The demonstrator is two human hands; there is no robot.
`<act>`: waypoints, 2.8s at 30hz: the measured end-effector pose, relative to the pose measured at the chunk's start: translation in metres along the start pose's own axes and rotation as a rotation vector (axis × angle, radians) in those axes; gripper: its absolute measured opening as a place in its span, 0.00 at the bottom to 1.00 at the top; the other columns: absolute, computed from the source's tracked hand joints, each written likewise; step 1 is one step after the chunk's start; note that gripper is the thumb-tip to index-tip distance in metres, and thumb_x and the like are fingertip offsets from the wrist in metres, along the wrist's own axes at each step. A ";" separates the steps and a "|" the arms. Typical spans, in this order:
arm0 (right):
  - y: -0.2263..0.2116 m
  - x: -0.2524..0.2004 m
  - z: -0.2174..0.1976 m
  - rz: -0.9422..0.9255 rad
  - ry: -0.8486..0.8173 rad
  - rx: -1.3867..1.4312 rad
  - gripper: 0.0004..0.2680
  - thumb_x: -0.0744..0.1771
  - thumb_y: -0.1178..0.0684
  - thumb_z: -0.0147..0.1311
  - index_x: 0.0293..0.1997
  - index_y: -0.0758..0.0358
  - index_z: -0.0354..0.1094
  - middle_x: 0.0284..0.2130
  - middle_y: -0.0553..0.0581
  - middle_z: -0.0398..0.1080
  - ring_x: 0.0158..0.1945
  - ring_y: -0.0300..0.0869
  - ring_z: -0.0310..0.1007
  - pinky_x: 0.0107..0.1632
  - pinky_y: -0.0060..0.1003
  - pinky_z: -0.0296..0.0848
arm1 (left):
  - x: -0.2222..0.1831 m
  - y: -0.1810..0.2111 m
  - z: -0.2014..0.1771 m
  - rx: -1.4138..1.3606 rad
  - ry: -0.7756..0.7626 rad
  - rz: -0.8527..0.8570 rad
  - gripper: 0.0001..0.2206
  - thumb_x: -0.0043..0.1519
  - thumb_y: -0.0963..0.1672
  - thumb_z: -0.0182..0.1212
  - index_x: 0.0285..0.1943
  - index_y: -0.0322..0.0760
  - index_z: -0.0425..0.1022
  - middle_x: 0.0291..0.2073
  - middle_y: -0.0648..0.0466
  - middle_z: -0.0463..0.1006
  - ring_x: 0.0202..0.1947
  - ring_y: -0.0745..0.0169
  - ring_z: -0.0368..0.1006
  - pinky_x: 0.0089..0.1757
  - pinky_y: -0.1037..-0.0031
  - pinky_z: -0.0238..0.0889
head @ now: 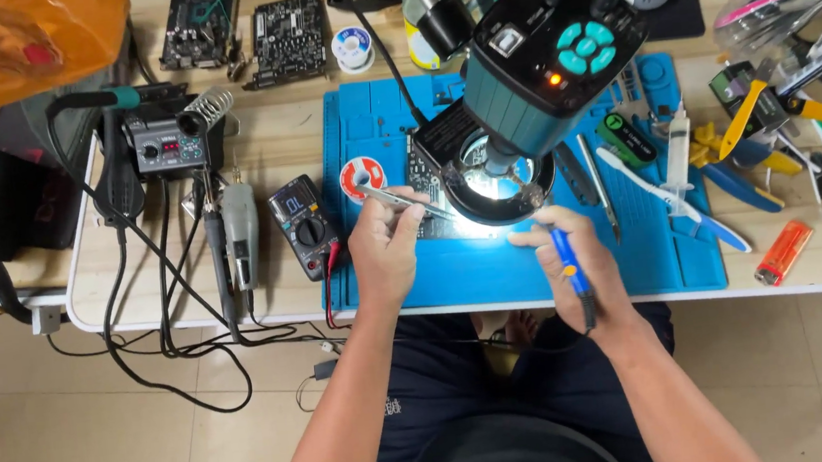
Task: Soldering small components onto a circuit board while using a digital microscope for visualization.
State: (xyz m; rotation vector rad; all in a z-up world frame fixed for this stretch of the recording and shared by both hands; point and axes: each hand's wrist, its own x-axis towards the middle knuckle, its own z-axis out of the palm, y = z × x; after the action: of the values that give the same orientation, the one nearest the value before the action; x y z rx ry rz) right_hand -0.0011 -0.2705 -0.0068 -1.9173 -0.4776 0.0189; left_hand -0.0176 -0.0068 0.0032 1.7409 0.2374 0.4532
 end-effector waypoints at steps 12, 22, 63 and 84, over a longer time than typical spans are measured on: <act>-0.023 0.006 0.005 -0.084 -0.084 -0.098 0.17 0.75 0.46 0.52 0.71 0.64 0.57 0.58 0.74 0.78 0.62 0.74 0.76 0.61 0.73 0.73 | -0.001 -0.007 -0.001 -0.043 -0.022 0.032 0.08 0.74 0.43 0.61 0.59 0.37 0.77 0.50 0.44 0.88 0.49 0.50 0.87 0.55 0.57 0.79; -0.035 0.010 0.003 -0.116 -0.154 -0.133 0.16 0.75 0.48 0.52 0.68 0.63 0.55 0.56 0.79 0.77 0.58 0.79 0.76 0.58 0.75 0.73 | 0.000 -0.013 0.000 -0.074 -0.016 0.056 0.08 0.74 0.43 0.61 0.59 0.35 0.77 0.49 0.42 0.88 0.50 0.50 0.87 0.53 0.59 0.79; 0.005 0.006 -0.008 -0.210 0.134 0.337 0.13 0.77 0.51 0.43 0.55 0.75 0.68 0.37 0.69 0.83 0.33 0.47 0.87 0.52 0.43 0.83 | 0.006 -0.024 0.043 0.137 0.093 0.094 0.09 0.70 0.41 0.63 0.58 0.38 0.82 0.36 0.41 0.89 0.40 0.41 0.87 0.40 0.54 0.81; 0.009 0.005 -0.008 -0.246 0.141 0.373 0.13 0.77 0.51 0.42 0.56 0.75 0.67 0.37 0.71 0.83 0.33 0.48 0.87 0.52 0.44 0.83 | 0.011 -0.012 0.037 0.133 0.085 0.095 0.08 0.70 0.39 0.61 0.56 0.36 0.81 0.37 0.40 0.89 0.39 0.46 0.87 0.41 0.58 0.81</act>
State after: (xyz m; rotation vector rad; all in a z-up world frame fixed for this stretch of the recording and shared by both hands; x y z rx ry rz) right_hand 0.0087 -0.2790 -0.0107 -1.4750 -0.5678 -0.1747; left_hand 0.0089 -0.0331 -0.0128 1.8707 0.2508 0.5934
